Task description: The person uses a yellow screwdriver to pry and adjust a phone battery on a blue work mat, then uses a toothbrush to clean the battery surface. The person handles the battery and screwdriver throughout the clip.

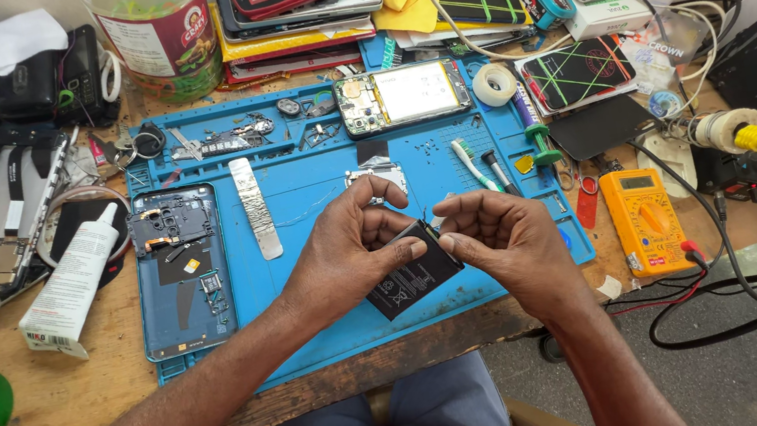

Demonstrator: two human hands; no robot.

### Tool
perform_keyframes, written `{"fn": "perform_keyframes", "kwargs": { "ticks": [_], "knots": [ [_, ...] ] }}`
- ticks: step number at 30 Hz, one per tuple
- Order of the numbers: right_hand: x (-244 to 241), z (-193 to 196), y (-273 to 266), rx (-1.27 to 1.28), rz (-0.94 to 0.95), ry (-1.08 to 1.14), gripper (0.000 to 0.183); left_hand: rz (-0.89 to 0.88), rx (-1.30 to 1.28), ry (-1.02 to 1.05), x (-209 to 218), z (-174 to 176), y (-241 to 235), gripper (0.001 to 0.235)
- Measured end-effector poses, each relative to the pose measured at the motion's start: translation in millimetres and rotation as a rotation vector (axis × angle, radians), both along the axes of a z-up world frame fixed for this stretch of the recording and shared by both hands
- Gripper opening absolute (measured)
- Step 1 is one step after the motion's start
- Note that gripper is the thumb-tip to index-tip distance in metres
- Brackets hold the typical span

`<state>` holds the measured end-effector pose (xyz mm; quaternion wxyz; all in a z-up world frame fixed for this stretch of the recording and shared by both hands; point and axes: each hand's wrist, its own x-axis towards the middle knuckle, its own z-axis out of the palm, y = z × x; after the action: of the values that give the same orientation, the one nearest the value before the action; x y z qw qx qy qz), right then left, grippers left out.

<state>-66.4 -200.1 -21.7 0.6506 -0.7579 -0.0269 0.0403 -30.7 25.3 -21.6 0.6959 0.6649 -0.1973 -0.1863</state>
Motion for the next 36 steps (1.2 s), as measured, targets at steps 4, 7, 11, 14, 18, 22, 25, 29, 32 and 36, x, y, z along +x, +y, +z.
{"fn": "perform_keyframes", "kwargs": {
  "ticks": [4,7,11,14,18,22,25,29,32,36],
  "knots": [
    [-1.9,-3.9,2.0,-0.007,0.001,-0.013,0.031,-0.006,-0.045,0.037,-0.2,-2.9,-1.2,0.034],
    [-4.3,-5.9,3.5,-0.039,-0.012,-0.04,0.029,-0.003,-0.041,0.032,-0.3,-4.3,-1.8,0.032],
    [-10.6,-4.5,5.9,-0.097,-0.119,0.011,0.021,0.052,-0.001,0.012,-1.1,-4.8,-2.7,0.034],
    [-14.6,-1.9,11.3,-0.168,-0.123,-0.107,0.018,0.067,0.045,-0.021,-1.0,-6.3,-2.6,0.036],
    [-23.3,-0.9,21.6,-0.549,-0.122,-0.546,0.02,0.079,0.031,-0.018,0.7,-8.9,-2.6,0.037],
    [-28.9,-2.1,25.7,-0.719,-0.055,-0.827,0.025,0.084,-0.054,-0.021,2.1,-8.8,-1.9,0.038],
    [-26.3,-4.0,19.8,-0.608,-0.039,-0.768,0.022,0.082,-0.046,-0.02,0.5,-5.9,-1.3,0.035],
    [-12.9,-10.9,5.0,-0.022,-0.193,-0.167,0.021,0.113,-0.006,-0.056,-1.4,-3.7,-1.1,0.036],
    [-9.0,-15.5,-0.1,-0.132,-0.126,-0.072,0.019,0.113,-0.051,-0.071,-1.9,-3.6,-2.0,0.034],
    [-10.4,-6.9,4.9,-0.255,-0.123,-0.147,0.015,0.1,-0.144,-0.055,-3.5,-2.5,-4.1,0.032]
  ]
}}
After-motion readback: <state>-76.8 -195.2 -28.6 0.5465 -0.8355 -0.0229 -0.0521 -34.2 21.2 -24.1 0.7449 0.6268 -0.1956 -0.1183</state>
